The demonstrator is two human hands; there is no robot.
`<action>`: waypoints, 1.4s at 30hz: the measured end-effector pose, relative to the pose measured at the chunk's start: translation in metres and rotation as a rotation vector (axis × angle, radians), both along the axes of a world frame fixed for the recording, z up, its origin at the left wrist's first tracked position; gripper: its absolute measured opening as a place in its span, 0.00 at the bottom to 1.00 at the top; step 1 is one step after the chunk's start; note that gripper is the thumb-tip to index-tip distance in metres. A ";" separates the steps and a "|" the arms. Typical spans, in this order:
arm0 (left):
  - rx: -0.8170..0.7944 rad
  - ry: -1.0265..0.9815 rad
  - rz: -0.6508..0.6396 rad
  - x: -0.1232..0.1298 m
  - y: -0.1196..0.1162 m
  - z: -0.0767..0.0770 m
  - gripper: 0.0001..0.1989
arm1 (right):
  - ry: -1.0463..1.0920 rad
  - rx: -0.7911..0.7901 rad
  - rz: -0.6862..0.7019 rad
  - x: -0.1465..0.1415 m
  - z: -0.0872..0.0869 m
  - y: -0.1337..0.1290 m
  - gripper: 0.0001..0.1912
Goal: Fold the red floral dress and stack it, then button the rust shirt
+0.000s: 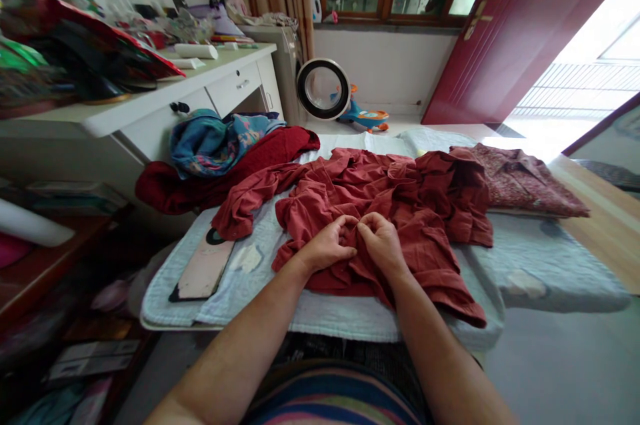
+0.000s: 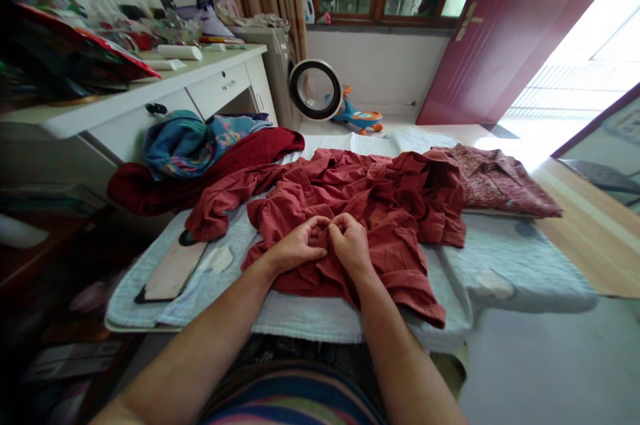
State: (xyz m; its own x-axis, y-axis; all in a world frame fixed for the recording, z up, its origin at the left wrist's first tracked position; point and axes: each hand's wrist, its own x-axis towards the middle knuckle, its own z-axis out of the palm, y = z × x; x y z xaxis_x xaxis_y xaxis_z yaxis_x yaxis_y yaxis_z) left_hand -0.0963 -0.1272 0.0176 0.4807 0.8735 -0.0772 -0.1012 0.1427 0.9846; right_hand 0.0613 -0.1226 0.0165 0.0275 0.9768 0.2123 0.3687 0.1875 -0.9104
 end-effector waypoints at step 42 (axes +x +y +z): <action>0.068 -0.004 0.330 0.005 -0.006 0.005 0.13 | 0.250 -0.146 0.265 0.004 -0.002 0.001 0.07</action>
